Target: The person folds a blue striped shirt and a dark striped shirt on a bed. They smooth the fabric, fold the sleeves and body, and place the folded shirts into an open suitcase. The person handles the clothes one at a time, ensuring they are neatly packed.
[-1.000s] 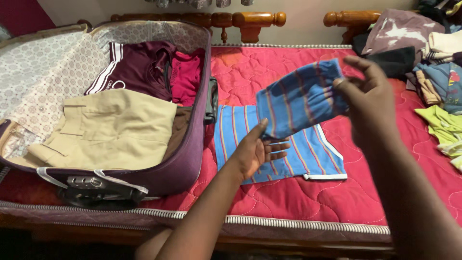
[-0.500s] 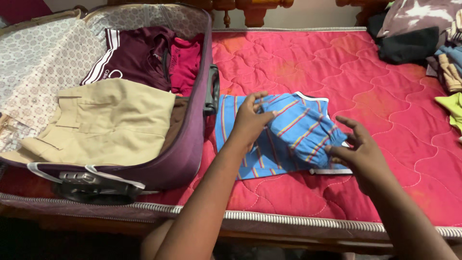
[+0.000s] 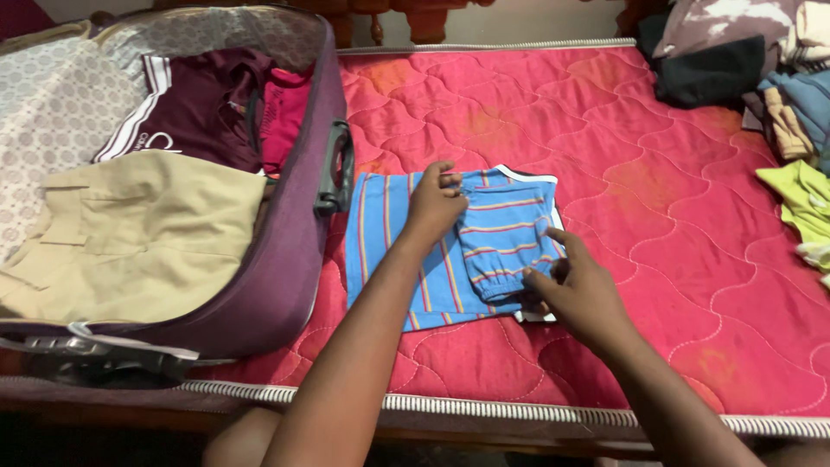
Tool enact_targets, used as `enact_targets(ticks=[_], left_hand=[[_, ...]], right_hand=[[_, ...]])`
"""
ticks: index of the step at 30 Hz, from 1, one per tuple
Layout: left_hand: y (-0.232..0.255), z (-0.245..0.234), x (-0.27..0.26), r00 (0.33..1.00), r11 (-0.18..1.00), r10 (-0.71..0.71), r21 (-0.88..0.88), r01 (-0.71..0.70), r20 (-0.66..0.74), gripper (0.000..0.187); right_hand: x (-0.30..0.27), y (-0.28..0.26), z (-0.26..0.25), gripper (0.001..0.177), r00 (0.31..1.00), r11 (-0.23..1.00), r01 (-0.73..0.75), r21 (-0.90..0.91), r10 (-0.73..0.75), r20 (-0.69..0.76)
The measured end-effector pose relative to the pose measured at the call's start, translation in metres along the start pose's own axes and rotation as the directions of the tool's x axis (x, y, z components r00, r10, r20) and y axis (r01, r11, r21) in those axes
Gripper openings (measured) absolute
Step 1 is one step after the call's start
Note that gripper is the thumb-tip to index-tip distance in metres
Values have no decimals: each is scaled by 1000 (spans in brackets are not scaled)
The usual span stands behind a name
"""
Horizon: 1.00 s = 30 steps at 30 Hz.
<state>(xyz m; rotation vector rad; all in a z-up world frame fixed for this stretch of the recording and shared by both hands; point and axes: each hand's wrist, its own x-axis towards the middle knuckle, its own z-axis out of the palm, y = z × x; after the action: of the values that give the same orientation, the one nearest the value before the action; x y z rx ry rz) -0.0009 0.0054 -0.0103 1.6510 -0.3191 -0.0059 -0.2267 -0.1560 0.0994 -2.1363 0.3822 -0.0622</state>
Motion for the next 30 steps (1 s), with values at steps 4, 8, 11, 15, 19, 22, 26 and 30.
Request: enact_targets(ticks=[4,8,11,15,19,22,26,30], left_hand=[[-3,0,4,996,994,84,-67,-87,-41,54],[2,-5,8,984,990,134,-38,-139,-114,40],[9,-4,4,975,983,162,108,-146,-152,34],[26,-3,-5,972,987,129,122,-106,-194,28],[59,1,-29,899,849,396,447,-281,-187,30],[86,7,-61,920,725,386,597,-345,64,23],[93,14,-101,934,596,271,721,-354,235,42],[89,20,-109,949,507,143,803,-314,281,87]], right_hand=[[-3,-1,-2,72,998,996,68,58,-68,-2],[-4,-1,5,69,996,973,-5,232,-15,85],[-5,-1,6,63,999,996,45,73,-47,24],[-5,-7,5,58,992,991,127,-53,-128,-22],[-12,-23,-1,60,995,896,56,-441,-87,-52],[-14,-26,-6,52,993,802,-37,-596,-35,-109],[27,-1,7,43,886,765,305,-568,-446,-126],[90,22,28,54,786,544,511,-665,-610,105]])
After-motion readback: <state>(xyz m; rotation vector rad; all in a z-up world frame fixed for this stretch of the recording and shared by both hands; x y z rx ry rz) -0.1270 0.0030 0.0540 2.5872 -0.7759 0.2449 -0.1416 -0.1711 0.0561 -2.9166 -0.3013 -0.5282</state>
